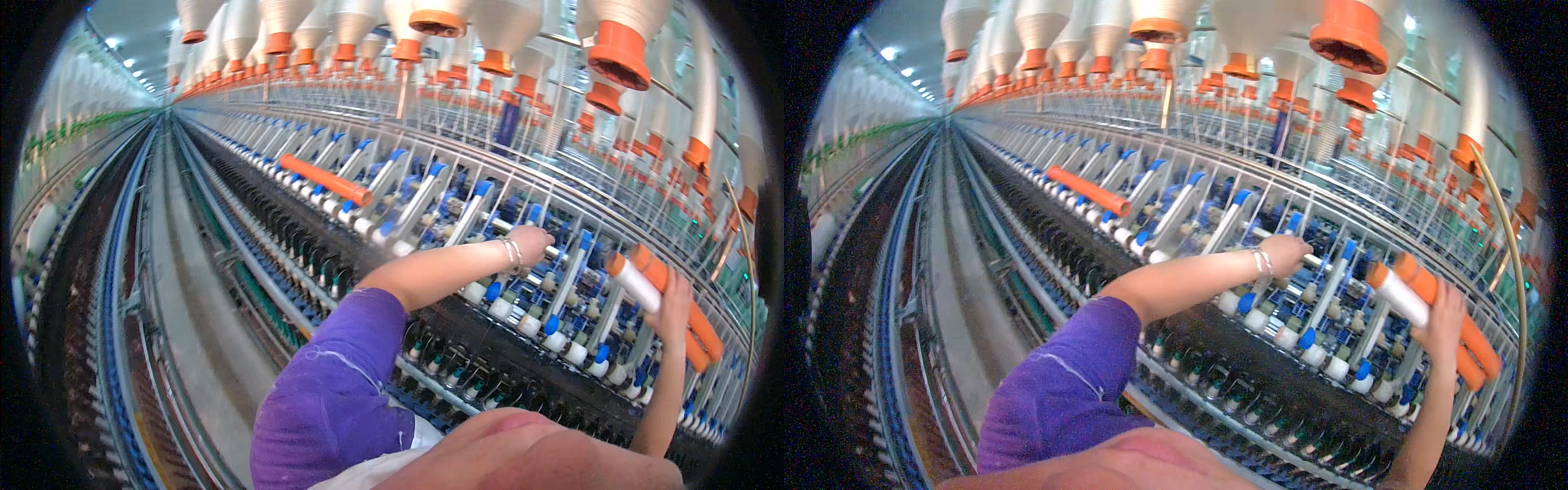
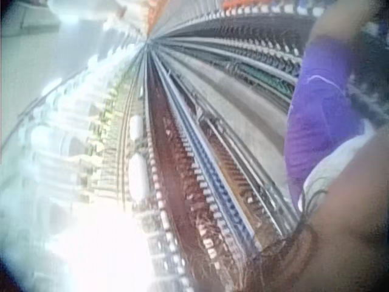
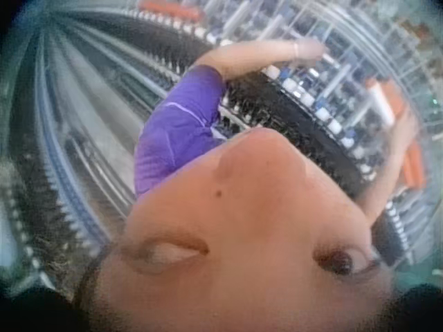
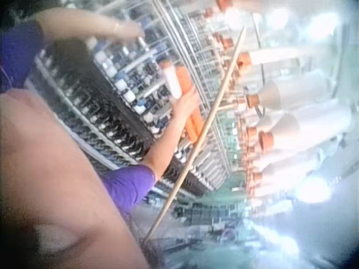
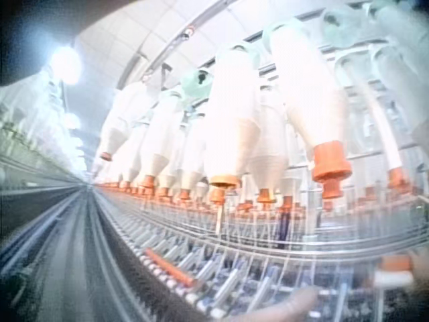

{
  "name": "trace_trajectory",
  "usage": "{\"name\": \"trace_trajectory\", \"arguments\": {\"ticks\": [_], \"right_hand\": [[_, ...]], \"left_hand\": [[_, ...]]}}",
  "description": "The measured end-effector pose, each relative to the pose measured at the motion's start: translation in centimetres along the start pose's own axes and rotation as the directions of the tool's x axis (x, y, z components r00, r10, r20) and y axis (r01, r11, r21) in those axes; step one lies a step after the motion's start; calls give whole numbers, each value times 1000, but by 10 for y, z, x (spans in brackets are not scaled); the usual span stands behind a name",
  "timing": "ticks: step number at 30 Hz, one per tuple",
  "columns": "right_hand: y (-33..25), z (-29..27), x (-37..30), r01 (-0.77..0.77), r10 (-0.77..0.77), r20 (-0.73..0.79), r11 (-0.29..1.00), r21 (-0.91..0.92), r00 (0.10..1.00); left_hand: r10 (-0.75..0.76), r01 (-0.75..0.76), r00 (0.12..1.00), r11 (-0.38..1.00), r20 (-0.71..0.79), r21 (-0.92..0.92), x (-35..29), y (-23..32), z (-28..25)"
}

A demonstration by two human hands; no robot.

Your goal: The person threads yarn through multiple spinning machines, replacing empty bobbins with full ones and guiding the thread through guides and tensioners. The person walks between machines to perform the same threading steps repeatedly.

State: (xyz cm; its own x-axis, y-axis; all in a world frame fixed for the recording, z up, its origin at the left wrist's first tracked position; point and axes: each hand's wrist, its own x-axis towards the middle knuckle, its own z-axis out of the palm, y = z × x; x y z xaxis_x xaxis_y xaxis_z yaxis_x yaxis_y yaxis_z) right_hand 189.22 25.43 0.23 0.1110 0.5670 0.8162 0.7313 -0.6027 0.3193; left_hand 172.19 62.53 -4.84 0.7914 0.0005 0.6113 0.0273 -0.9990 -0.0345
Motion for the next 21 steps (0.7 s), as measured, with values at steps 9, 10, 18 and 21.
{"name": "trace_trajectory", "arguments": {"ticks": [9,10,18,21], "right_hand": [[79,55,-129,26,-37,92,993,118,995],[78,56,-132,93,-96,56,994,57,994],[-77,19,-84,-214,286,-192,921,326,939],[-203,10,-51,-328,510,-65,640,695,858]], "left_hand": [[276,549,456,662,-846,511,-215,-139,-348],[136,694,448,570,-884,439,-239,-161,-402],[-477,709,433,705,-765,-38,-354,-262,-600],[-562,616,492,764,-665,-189,-367,-304,-641]]}}
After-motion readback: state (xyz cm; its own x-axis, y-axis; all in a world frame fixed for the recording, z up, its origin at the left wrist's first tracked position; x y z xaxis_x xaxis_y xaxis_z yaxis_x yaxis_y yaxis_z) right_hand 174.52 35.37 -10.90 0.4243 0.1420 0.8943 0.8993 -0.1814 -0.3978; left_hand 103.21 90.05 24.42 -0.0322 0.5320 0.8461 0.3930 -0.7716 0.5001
